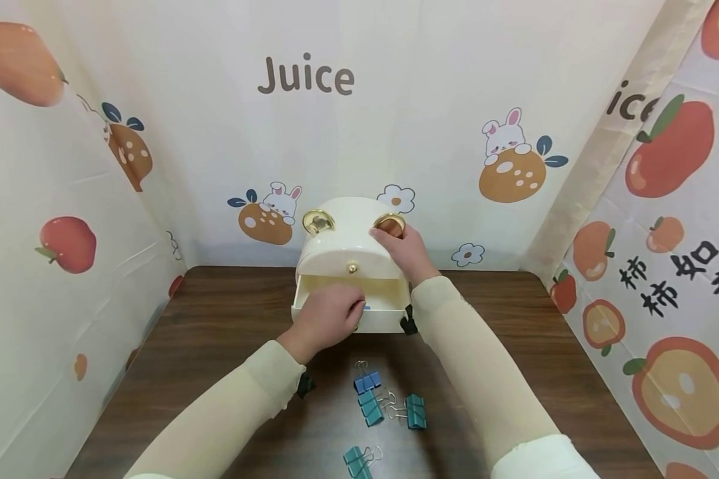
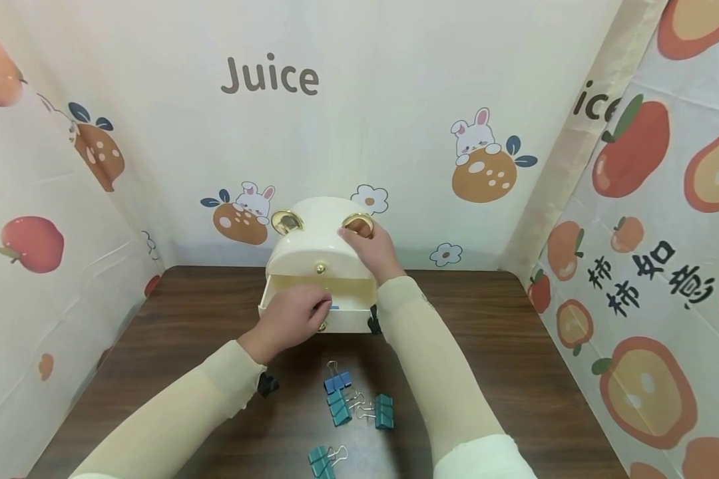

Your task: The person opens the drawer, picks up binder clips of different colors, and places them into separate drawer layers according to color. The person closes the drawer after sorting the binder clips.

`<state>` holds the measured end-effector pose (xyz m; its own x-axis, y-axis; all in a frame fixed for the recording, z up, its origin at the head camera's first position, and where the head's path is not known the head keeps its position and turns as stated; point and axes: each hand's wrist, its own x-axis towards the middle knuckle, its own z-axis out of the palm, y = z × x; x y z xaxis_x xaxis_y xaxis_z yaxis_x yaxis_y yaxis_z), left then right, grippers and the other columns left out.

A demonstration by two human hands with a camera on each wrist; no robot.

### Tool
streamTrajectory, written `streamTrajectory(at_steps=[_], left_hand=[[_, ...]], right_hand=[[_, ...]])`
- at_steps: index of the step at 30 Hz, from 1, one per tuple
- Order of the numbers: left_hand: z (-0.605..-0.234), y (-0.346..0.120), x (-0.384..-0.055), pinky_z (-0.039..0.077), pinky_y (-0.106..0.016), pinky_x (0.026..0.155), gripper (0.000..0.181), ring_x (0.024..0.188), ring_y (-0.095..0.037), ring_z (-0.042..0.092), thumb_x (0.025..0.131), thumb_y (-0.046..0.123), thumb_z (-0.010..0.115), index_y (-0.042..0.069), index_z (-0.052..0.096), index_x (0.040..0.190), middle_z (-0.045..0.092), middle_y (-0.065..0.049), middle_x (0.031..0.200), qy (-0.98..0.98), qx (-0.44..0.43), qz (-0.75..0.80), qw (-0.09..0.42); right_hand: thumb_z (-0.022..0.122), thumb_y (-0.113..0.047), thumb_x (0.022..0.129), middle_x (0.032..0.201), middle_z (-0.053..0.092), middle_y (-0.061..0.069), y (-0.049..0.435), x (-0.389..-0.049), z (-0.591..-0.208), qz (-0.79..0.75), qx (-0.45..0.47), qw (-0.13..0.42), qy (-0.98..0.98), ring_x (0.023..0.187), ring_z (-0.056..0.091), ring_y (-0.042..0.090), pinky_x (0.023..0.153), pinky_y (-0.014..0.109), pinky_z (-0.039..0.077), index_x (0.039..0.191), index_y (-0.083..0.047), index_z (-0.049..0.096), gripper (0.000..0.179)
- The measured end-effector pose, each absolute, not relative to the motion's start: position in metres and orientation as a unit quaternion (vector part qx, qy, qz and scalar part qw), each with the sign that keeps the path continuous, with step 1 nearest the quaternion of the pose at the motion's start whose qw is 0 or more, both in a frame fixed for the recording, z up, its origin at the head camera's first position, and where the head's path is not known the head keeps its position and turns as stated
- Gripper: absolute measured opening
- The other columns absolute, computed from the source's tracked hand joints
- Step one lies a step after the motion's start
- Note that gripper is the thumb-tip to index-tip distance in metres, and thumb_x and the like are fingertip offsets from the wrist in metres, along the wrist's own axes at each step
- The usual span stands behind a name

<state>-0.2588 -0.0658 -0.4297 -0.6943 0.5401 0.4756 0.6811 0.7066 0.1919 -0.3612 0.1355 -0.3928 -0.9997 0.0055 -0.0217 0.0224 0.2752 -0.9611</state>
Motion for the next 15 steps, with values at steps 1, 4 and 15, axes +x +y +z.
streamTrajectory(at_steps=[1,4,15], left_hand=[[-0.4292,-0.0657,-0.2585,0.051,-0.030,0.064,0.012,0.066,-0.011,0.052,0.098,0.022,0.067,0.020,0.067,0.087,0.059,0.009,0.072,-0.905,-0.334,-0.182,0.188],[-0.4278,-0.0657,-0.2580,0.050,-0.031,0.063,0.014,0.065,-0.011,0.051,0.099,0.022,0.067,0.020,0.067,0.085,0.057,0.010,0.070,-0.912,-0.326,-0.188,0.164],[-0.4247,-0.0700,-0.2556,0.048,-0.029,0.063,0.019,0.064,-0.009,0.049,0.100,0.023,0.065,0.023,0.064,0.081,0.054,0.013,0.068,-0.917,-0.330,-0.173,0.143]], right_hand=[[0.075,-0.067,0.082,0.115,0.067,0.006,0.1353,-0.3609,-0.3924,-0.602,0.009,0.007,0.798,0.097,0.068,0.025,0.081,0.042,0.055,0.128,-0.023,0.063,0.065],[0.076,-0.066,0.083,0.117,0.067,0.006,0.1350,-0.3601,-0.3915,-0.602,0.010,0.009,0.798,0.098,0.067,0.025,0.082,0.041,0.055,0.130,-0.023,0.063,0.066],[0.075,-0.066,0.084,0.120,0.065,0.006,0.1345,-0.3587,-0.3907,-0.604,0.017,0.018,0.797,0.100,0.067,0.025,0.084,0.042,0.054,0.134,-0.023,0.060,0.067]])
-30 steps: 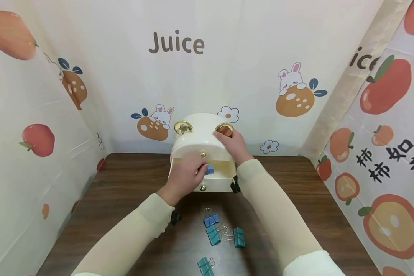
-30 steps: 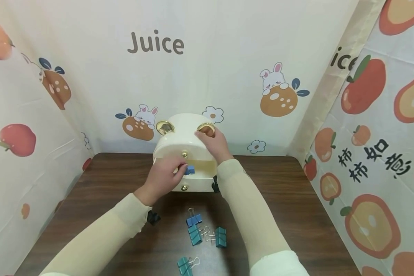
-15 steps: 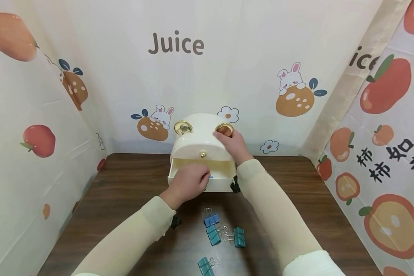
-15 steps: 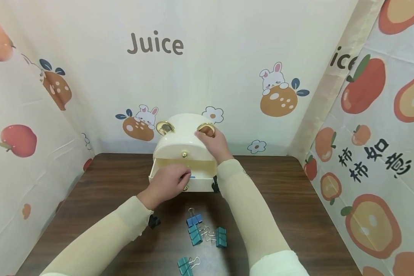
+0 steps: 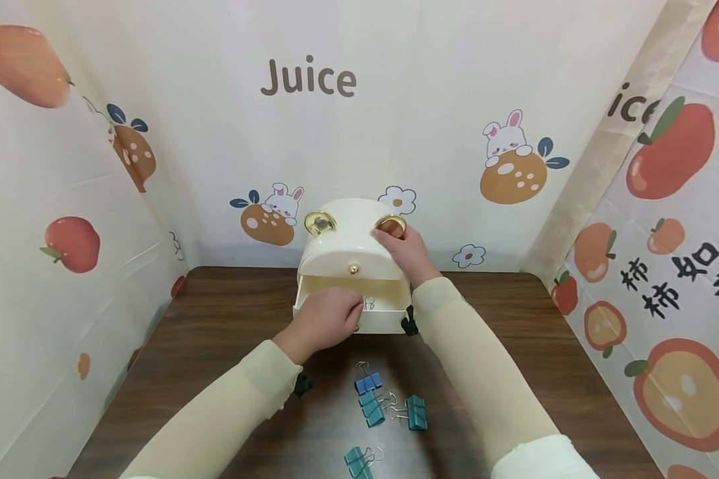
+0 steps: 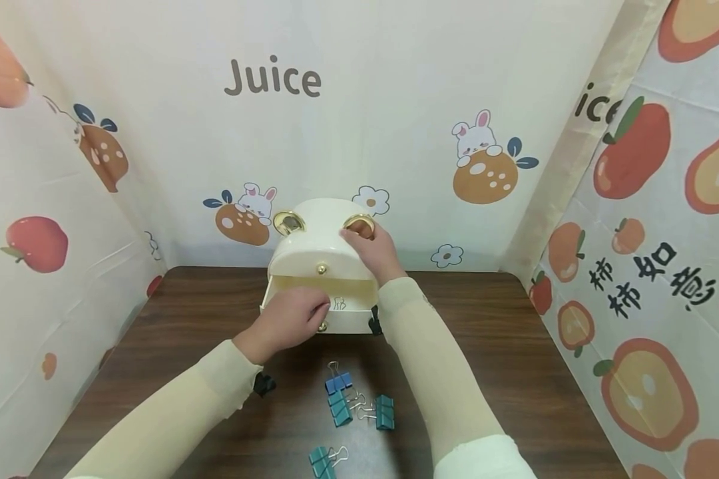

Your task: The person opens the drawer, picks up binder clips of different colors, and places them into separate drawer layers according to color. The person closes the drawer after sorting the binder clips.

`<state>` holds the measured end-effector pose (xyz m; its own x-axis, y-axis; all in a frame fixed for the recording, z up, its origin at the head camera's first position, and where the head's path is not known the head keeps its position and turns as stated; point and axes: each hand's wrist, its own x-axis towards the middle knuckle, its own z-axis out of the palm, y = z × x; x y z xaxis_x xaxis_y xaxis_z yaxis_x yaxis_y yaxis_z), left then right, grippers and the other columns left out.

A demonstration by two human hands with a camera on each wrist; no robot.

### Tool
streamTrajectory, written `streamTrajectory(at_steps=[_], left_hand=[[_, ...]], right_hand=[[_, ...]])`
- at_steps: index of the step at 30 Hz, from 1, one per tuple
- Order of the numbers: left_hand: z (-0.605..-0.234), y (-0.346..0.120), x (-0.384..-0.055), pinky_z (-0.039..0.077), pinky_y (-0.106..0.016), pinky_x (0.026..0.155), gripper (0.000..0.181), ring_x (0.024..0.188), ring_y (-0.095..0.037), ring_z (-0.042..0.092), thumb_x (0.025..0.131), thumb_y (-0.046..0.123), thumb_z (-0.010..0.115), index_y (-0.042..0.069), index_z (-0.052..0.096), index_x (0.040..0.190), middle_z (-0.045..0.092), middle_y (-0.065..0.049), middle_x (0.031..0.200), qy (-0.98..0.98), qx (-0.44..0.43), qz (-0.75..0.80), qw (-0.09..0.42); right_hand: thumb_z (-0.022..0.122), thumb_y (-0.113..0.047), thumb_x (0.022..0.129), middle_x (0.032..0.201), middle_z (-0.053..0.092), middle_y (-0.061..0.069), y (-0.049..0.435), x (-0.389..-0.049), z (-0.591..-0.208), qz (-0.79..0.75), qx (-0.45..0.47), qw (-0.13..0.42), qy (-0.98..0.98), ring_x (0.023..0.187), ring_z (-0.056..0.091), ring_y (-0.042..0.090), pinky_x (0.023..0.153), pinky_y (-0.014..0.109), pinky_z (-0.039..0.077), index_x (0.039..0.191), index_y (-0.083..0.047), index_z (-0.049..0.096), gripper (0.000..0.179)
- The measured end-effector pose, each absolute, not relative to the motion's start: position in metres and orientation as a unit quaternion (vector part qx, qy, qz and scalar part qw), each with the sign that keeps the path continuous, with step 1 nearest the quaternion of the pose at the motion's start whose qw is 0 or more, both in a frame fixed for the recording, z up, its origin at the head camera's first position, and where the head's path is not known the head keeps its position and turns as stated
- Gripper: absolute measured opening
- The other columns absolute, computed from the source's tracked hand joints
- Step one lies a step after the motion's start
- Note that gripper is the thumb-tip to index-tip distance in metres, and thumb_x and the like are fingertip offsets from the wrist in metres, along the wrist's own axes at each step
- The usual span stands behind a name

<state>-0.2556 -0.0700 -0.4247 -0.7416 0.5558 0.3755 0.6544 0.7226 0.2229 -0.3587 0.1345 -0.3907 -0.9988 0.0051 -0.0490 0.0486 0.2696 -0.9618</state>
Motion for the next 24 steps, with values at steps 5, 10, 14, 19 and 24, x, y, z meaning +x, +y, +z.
streamTrajectory(at_steps=[5,10,14,19,24], left_hand=[[-0.416,-0.072,-0.249,0.051,-0.030,0.067,0.014,0.069,-0.011,0.052,0.099,0.023,0.066,0.021,0.066,0.085,0.059,0.010,0.073,-0.909,-0.350,-0.161,0.158],[-0.406,-0.070,-0.242,0.054,-0.030,0.073,0.007,0.075,-0.013,0.056,0.097,0.021,0.068,0.018,0.069,0.091,0.065,0.006,0.081,-0.882,-0.383,-0.166,0.218],[-0.403,-0.067,-0.233,0.055,-0.031,0.076,0.004,0.078,-0.015,0.058,0.093,0.017,0.073,0.014,0.070,0.095,0.067,0.002,0.086,-0.856,-0.414,-0.185,0.248],[-0.403,-0.065,-0.220,0.053,-0.030,0.074,0.005,0.078,-0.015,0.056,0.091,0.015,0.074,0.013,0.071,0.094,0.064,0.003,0.083,-0.835,-0.442,-0.202,0.259],[-0.408,-0.063,-0.210,0.053,-0.028,0.076,0.005,0.078,-0.012,0.055,0.091,0.016,0.074,0.015,0.071,0.096,0.064,0.005,0.084,-0.837,-0.437,-0.221,0.245]], right_hand=[[0.076,-0.068,0.082,0.118,0.066,0.005,0.135,-0.359,-0.394,-0.604,0.015,0.020,0.796,0.099,0.068,0.025,0.082,0.043,0.055,0.133,-0.025,0.060,0.068],[0.076,-0.068,0.082,0.119,0.066,0.004,0.135,-0.360,-0.391,-0.606,0.013,0.016,0.795,0.099,0.067,0.025,0.082,0.042,0.055,0.134,-0.026,0.060,0.069],[0.076,-0.068,0.082,0.119,0.066,0.004,0.135,-0.359,-0.390,-0.605,0.015,0.014,0.796,0.099,0.066,0.024,0.083,0.042,0.054,0.133,-0.026,0.060,0.068],[0.075,-0.065,0.085,0.118,0.066,0.006,0.135,-0.358,-0.389,-0.608,0.014,0.016,0.794,0.097,0.068,0.025,0.080,0.041,0.056,0.133,-0.024,0.060,0.065],[0.075,-0.066,0.084,0.117,0.067,0.006,0.134,-0.357,-0.390,-0.607,0.019,0.020,0.794,0.095,0.069,0.025,0.077,0.041,0.057,0.133,-0.025,0.059,0.066]])
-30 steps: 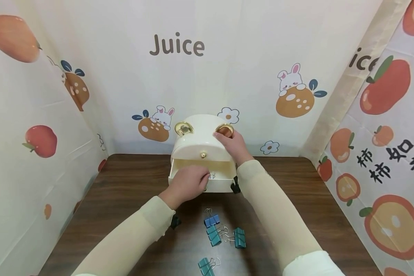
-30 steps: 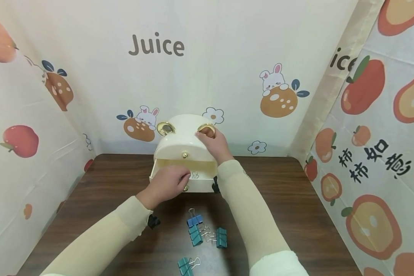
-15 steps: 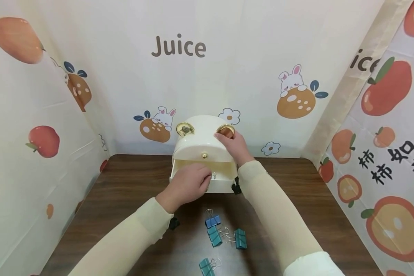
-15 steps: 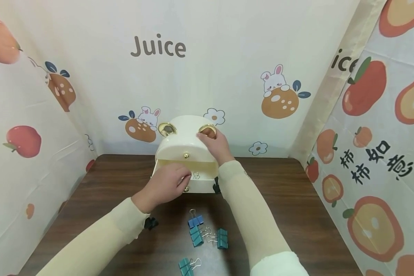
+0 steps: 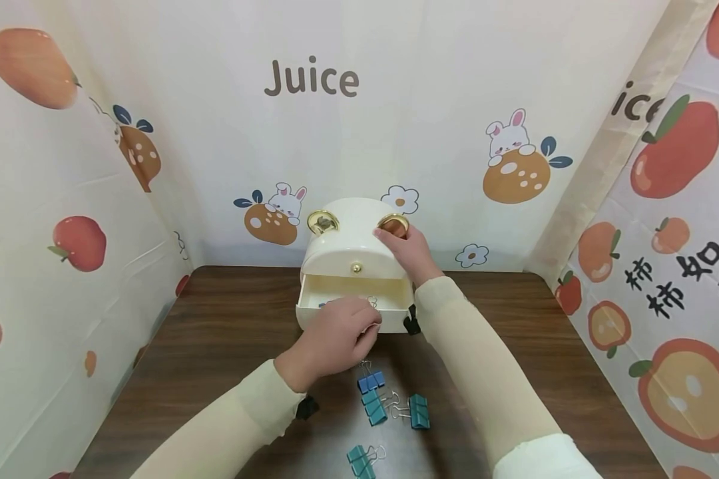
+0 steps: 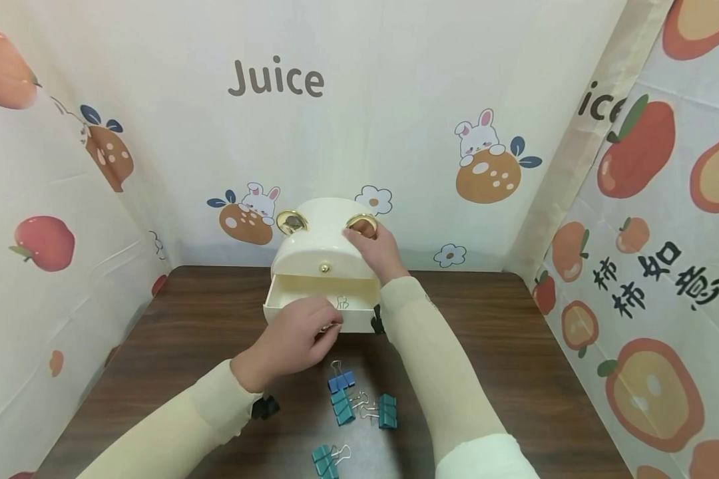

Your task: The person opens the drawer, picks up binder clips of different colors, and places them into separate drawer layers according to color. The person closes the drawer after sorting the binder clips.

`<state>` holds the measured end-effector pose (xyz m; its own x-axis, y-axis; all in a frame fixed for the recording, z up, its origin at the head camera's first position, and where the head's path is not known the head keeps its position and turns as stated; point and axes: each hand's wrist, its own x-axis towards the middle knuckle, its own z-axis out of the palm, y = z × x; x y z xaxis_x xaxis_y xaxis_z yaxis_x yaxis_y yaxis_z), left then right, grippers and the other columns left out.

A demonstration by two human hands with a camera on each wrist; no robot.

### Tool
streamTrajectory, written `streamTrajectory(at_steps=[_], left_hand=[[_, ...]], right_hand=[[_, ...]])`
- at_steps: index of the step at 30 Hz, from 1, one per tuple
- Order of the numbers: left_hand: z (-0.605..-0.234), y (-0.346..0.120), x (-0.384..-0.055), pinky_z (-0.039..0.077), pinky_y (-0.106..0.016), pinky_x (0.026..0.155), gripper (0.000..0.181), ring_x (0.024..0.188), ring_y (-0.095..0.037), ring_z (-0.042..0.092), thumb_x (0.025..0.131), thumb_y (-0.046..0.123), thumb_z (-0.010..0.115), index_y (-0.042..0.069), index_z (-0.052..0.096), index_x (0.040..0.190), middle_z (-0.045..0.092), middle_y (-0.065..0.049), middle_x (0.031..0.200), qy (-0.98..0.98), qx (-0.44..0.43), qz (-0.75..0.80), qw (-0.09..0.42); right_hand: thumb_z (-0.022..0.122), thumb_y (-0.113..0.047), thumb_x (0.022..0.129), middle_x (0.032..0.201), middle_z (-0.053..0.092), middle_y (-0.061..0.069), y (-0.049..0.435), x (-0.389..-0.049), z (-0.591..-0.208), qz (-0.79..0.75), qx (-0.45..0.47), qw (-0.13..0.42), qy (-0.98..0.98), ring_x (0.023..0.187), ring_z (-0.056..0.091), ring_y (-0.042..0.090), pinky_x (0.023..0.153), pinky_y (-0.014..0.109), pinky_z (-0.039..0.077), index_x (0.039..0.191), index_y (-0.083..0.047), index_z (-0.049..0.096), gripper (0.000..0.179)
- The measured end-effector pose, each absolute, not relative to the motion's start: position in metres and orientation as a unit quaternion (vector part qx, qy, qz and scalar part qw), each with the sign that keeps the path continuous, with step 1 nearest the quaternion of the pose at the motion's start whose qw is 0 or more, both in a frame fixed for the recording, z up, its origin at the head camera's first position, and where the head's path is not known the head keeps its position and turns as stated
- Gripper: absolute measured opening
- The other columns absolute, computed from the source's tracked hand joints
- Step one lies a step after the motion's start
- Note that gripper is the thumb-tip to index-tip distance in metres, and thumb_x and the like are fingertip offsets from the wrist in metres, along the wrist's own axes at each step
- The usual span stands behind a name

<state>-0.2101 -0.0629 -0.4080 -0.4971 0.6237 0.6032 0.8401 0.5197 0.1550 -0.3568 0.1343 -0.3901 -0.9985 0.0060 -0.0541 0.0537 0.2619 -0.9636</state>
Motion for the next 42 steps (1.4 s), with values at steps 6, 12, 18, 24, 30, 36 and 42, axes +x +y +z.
streamTrajectory(at_steps=[6,12,18,24,30,36,42], left_hand=[[-0.426,-0.057,-0.200,0.053,-0.027,0.075,0.007,0.078,-0.010,0.056,0.099,0.020,0.065,0.016,0.070,0.096,0.064,0.007,0.085,-0.841,-0.422,-0.259,0.218],[-0.454,-0.051,-0.191,0.055,-0.030,0.085,0.010,0.090,-0.011,0.061,0.100,0.020,0.067,0.015,0.072,0.106,0.069,0.006,0.099,-0.864,-0.373,-0.305,0.144],[-0.477,-0.050,-0.186,0.054,-0.034,0.094,0.015,0.102,-0.012,0.063,0.100,0.019,0.066,0.014,0.072,0.113,0.070,0.006,0.110,-0.883,-0.323,-0.327,0.097],[-0.488,-0.052,-0.185,0.054,-0.037,0.095,0.017,0.104,-0.012,0.062,0.101,0.021,0.065,0.016,0.072,0.116,0.069,0.007,0.113,-0.889,-0.272,-0.360,0.075],[-0.504,-0.051,-0.187,0.051,-0.044,0.101,0.024,0.116,-0.017,0.061,0.102,0.025,0.064,0.015,0.070,0.123,0.067,0.004,0.124,-0.893,-0.209,-0.399,0.012],[-0.525,-0.053,-0.192,0.053,-0.043,0.096,0.029,0.108,-0.017,0.061,0.101,0.026,0.067,0.011,0.066,0.126,0.064,0.003,0.118,-0.872,-0.146,-0.465,-0.046],[-0.544,-0.054,-0.197,0.054,-0.038,0.086,0.018,0.094,-0.015,0.058,0.100,0.026,0.069,0.015,0.068,0.114,0.061,0.006,0.104,-0.868,-0.131,-0.473,-0.073]], right_hand=[[0.076,-0.067,0.083,0.119,0.067,0.005,0.134,-0.358,-0.391,-0.608,0.011,0.019,0.793,0.098,0.069,0.025,0.080,0.041,0.057,0.135,-0.025,0.060,0.069],[0.076,-0.067,0.082,0.119,0.066,0.005,0.136,-0.361,-0.393,-0.607,0.018,0.014,0.794,0.099,0.068,0.026,0.082,0.041,0.056,0.134,-0.023,0.060,0.070],[0.076,-0.070,0.080,0.119,0.066,0.005,0.135,-0.361,-0.392,-0.605,0.017,0.025,0.796,0.100,0.068,0.025,0.083,0.042,0.057,0.134,-0.024,0.060,0.072],[0.076,-0.070,0.080,0.118,0.066,0.004,0.135,-0.363,-0.391,-0.601,0.017,0.019,0.798,0.099,0.068,0.025,0.082,0.042,0.057,0.132,-0.024,0.061,0.070],[0.077,-0.069,0.080,0.118,0.066,0.005,0.137,-0.365,-0.394,-0.603,0.018,0.022,0.797,0.100,0.068,0.026,0.083,0.042,0.057,0.131,-0.024,0.061,0.070],[0.077,-0.073,0.077,0.117,0.066,0.004,0.138,-0.365,-0.395,-0.603,0.024,0.025,0.797,0.099,0.068,0.026,0.082,0.044,0.057,0.128,-0.024,0.062,0.072],[0.077,-0.072,0.078,0.117,0.066,0.005,0.137,-0.363,-0.395,-0.604,0.021,0.024,0.797,0.099,0.068,0.026,0.082,0.044,0.057,0.129,-0.024,0.062,0.071]])
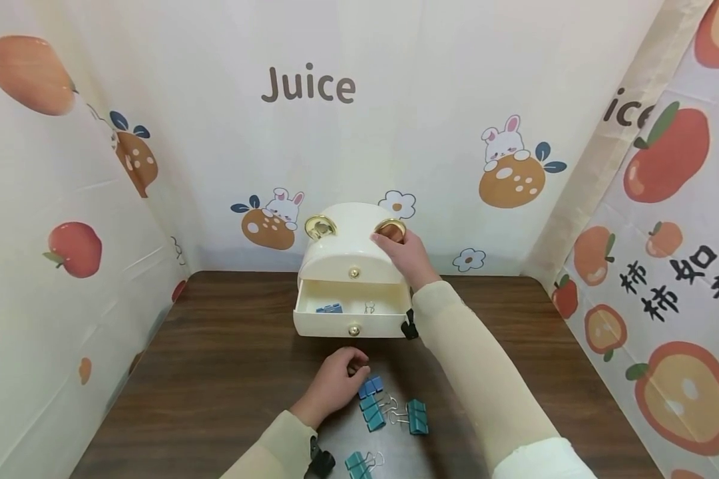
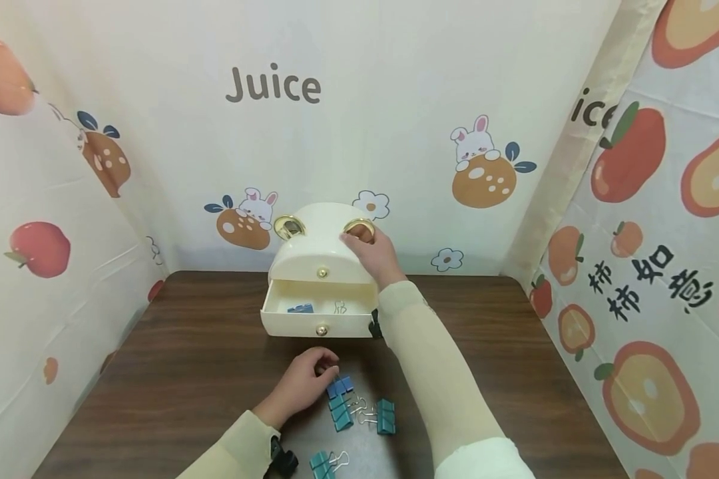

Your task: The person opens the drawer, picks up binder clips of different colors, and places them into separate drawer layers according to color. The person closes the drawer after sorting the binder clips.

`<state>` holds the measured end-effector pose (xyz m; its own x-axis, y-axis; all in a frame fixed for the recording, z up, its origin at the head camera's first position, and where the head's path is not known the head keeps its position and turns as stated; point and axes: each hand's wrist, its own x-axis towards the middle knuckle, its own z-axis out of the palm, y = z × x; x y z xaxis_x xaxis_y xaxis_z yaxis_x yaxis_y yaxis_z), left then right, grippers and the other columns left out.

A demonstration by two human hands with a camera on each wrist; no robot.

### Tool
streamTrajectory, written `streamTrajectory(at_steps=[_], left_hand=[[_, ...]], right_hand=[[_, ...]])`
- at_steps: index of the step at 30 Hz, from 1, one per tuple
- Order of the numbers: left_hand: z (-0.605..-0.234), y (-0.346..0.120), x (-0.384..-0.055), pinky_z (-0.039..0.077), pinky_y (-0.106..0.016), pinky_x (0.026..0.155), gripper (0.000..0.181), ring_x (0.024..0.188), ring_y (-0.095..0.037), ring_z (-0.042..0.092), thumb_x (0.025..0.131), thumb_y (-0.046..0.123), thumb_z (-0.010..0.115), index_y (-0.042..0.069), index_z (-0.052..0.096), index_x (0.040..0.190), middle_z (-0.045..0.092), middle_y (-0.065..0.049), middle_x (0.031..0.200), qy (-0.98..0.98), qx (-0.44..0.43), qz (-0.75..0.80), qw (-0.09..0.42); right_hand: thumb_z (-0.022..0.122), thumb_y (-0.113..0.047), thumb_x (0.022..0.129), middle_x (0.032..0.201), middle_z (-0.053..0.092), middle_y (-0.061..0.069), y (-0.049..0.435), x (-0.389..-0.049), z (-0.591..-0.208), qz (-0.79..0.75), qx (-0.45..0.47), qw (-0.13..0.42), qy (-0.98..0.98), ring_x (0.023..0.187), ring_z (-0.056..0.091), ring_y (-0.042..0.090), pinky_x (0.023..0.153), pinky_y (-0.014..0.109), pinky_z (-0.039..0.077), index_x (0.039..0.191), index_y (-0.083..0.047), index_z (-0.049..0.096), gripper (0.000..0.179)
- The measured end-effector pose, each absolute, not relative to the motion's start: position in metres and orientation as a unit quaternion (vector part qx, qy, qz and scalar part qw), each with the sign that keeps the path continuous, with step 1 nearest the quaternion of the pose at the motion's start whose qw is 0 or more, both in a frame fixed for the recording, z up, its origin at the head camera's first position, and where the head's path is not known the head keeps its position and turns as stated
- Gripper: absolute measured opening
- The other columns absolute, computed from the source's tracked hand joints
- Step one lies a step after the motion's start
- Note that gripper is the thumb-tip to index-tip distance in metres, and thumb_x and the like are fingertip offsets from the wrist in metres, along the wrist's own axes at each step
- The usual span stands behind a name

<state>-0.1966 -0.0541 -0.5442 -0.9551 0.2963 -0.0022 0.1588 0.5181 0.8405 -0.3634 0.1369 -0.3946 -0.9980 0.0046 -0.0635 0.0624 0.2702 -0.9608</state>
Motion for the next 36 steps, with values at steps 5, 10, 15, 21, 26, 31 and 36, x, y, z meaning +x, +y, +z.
streamTrajectory(at_steps=[5,10,15,21,26,31,36], left_hand=[[-0.559,-0.055,-0.198,0.053,-0.035,0.081,0.005,0.089,-0.014,0.056,0.100,0.025,0.069,0.021,0.070,0.101,0.060,0.008,0.098,0.874,0.128,0.463,0.073],[-0.564,-0.056,-0.197,0.051,-0.031,0.076,0.005,0.086,-0.014,0.055,0.100,0.021,0.070,0.022,0.069,0.095,0.059,0.008,0.094,0.876,0.129,0.461,0.057],[-0.564,-0.055,-0.197,0.050,-0.029,0.074,0.005,0.084,-0.013,0.055,0.100,0.022,0.069,0.024,0.068,0.095,0.059,0.009,0.093,0.878,0.125,0.459,0.057],[-0.560,-0.056,-0.197,0.051,-0.030,0.074,0.007,0.084,-0.013,0.056,0.102,0.023,0.067,0.025,0.068,0.095,0.061,0.009,0.094,0.867,0.130,0.479,0.051],[-0.556,-0.060,-0.196,0.052,-0.030,0.077,0.007,0.086,-0.013,0.057,0.101,0.021,0.069,0.025,0.069,0.095,0.063,0.010,0.096,0.857,0.137,0.497,0.022],[-0.549,-0.061,-0.194,0.052,-0.030,0.077,0.008,0.087,-0.013,0.057,0.101,0.020,0.070,0.026,0.069,0.095,0.063,0.011,0.097,0.851,0.143,0.505,0.000],[-0.536,-0.061,-0.189,0.053,-0.032,0.083,0.005,0.090,-0.012,0.058,0.101,0.022,0.069,0.025,0.070,0.097,0.063,0.013,0.099,0.845,0.156,0.512,-0.010]], right_hand=[[0.077,-0.070,0.080,0.117,0.067,0.004,0.136,-0.362,-0.393,-0.609,0.018,0.025,0.793,0.099,0.069,0.026,0.082,0.044,0.057,0.133,-0.027,0.060,0.070],[0.076,-0.070,0.080,0.117,0.067,0.004,0.135,-0.361,-0.393,-0.609,0.015,0.027,0.792,0.099,0.069,0.026,0.081,0.043,0.058,0.133,-0.027,0.059,0.070],[0.076,-0.070,0.080,0.117,0.067,0.004,0.136,-0.360,-0.394,-0.613,0.015,0.028,0.789,0.098,0.070,0.026,0.080,0.043,0.058,0.134,-0.028,0.059,0.071],[0.077,-0.069,0.080,0.118,0.066,0.004,0.136,-0.361,-0.395,-0.612,0.014,0.022,0.791,0.099,0.069,0.026,0.081,0.043,0.058,0.132,-0.026,0.060,0.070],[0.076,-0.069,0.081,0.119,0.066,0.004,0.135,-0.363,-0.396,-0.604,0.020,0.020,0.796,0.100,0.068,0.025,0.082,0.042,0.056,0.130,-0.024,0.061,0.068],[0.076,-0.067,0.082,0.121,0.065,0.005,0.135,-0.362,-0.394,-0.605,0.020,0.013,0.796,0.101,0.067,0.025,0.085,0.042,0.056,0.130,-0.022,0.060,0.069],[0.077,-0.068,0.081,0.123,0.064,0.005,0.134,-0.361,-0.393,-0.603,0.016,0.013,0.797,0.104,0.065,0.025,0.087,0.042,0.055,0.131,-0.021,0.060,0.069]])
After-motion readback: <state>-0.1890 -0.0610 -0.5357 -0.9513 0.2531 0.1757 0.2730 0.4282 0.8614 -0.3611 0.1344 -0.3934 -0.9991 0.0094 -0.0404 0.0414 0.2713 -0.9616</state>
